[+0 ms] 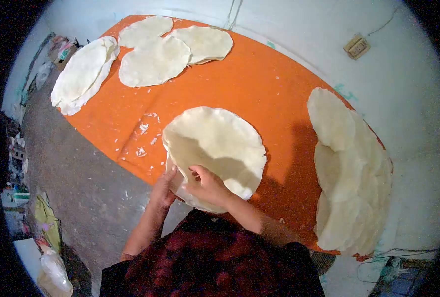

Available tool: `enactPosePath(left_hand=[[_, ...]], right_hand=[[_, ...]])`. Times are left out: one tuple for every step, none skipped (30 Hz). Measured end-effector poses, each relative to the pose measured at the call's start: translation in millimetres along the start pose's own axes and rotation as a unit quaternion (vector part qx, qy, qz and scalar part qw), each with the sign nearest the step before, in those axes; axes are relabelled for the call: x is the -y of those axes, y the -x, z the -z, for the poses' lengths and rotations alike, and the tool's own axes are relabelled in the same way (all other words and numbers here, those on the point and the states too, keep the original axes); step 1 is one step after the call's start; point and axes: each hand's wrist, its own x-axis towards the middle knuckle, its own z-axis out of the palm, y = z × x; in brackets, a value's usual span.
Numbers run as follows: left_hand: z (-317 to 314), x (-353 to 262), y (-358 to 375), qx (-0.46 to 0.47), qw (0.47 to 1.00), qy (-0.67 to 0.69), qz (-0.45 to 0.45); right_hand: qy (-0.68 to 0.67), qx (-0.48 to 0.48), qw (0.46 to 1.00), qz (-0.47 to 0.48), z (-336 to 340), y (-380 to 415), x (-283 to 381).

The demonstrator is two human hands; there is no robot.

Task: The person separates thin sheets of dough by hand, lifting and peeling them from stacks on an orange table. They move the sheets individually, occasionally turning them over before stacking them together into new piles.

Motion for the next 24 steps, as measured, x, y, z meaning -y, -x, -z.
enactPosePath(left_hand=[[-0.8,-1.6,1.8,0.005,1.0,0.0,-0.001],[-1.4,-2.7,3.1,0.01,1.0,0.001,-0.003],[-0.9,-2.7,3.7,0.015,1.0,0.002,-0.003],[0.7,-2.0,3.4,0.011,1.0,0.002,-0.002],[2.5,-0.9,2.3,0.008,1.0,0.001,0.0],[3.8,-0.2,1.6,0.004,1.0,0.001,0.001],[2.2,-0.9,2.7,0.003,1.0,-0.01,-0.005],[-1.5,-3.0,4.7,0.002,1.0,-0.021,-0.011],[-2.9,-4.3,6.0,0.0,0.999,-0.033,-0.018],[-2.2,-4.2,5.6,-0.001,0.999,-0.036,-0.019],[-1.6,-3.8,5.1,-0.003,0.999,-0.04,-0.02],[-0.9,-3.5,5.1,-0.004,0.999,-0.044,-0.019],[0.3,-3.6,5.0,0.001,0.999,-0.053,-0.012],[1.9,-4.6,4.2,0.007,0.998,-0.062,-0.005],[2.8,-5.1,3.7,0.012,0.997,-0.07,0.001],[2.5,-5.7,4.2,0.027,0.997,-0.073,-0.001],[1.7,-7.2,5.2,0.042,0.996,-0.076,-0.003],[2.2,-8.3,5.7,0.057,0.995,-0.078,-0.006],[5.9,-7.7,4.6,0.067,0.995,-0.077,0.001],[12.2,-6.1,2.5,0.078,0.994,-0.076,0.008],[15.8,-5.6,1.2,0.089,0.993,-0.075,0.015],[15.1,-8.0,1.8,0.092,0.993,-0.063,0.026],[13.1,-11.4,3.9,0.094,0.994,-0.05,0.037],[11.9,-13.3,4.9,0.096,0.994,-0.037,0.048]], right_hand=[[-0.032,0.003,0.999,-0.024,-4.0,-3.0,1.0],[-0.062,0.006,0.997,-0.048,-6.2,-5.5,0.9],[-0.095,0.031,0.993,-0.061,-5.2,-6.8,-1.2],[-0.128,0.055,0.987,-0.075,-2.1,-7.0,-3.9],[-0.16,0.079,0.98,-0.089,0.3,-6.7,-5.4],[-0.15,0.078,0.979,-0.11,1.3,-6.1,-4.5],[-0.141,0.078,0.978,-0.13,1.9,-5.3,-2.6],[-0.132,0.077,0.977,-0.15,1.6,-5.1,-1.3],[-0.141,0.075,0.978,-0.133,0.1,-4.7,-1.3],[-0.149,0.072,0.979,-0.115,-1.5,-3.9,-1.6],[-0.159,0.068,0.98,-0.097,-2.3,-3.3,-1.9],[-0.154,0.073,0.98,-0.104,-2.0,-3.8,-1.7],[-0.15,0.077,0.98,-0.11,-0.6,-4.7,-2.0],[-0.145,0.081,0.979,-0.117,0.3,-4.7,-2.8],[-0.16,0.081,0.976,-0.122,0.2,-4.2,-4.7],[-0.174,0.081,0.973,-0.126,-0.2,-4.6,-7.6],[-0.188,0.081,0.97,-0.13,-0.4,-5.2,-9.1],[-0.185,0.083,0.971,-0.125,-0.4,-5.7,-9.5],[-0.182,0.086,0.972,-0.121,0.3,-6.4,-9.7],[-0.179,0.088,0.973,-0.116,0.3,-6.8,-9.9],[-0.154,0.068,0.981,-0.093,-0.3,-6.8,-9.6],[-0.128,0.047,0.988,-0.07,-1.3,-7.0,-9.2],[-0.101,0.027,0.993,-0.047,-2.3,-7.2,-8.9],[-0.103,0.018,0.993,-0.047,-3.9,-8.1,-12.4]])
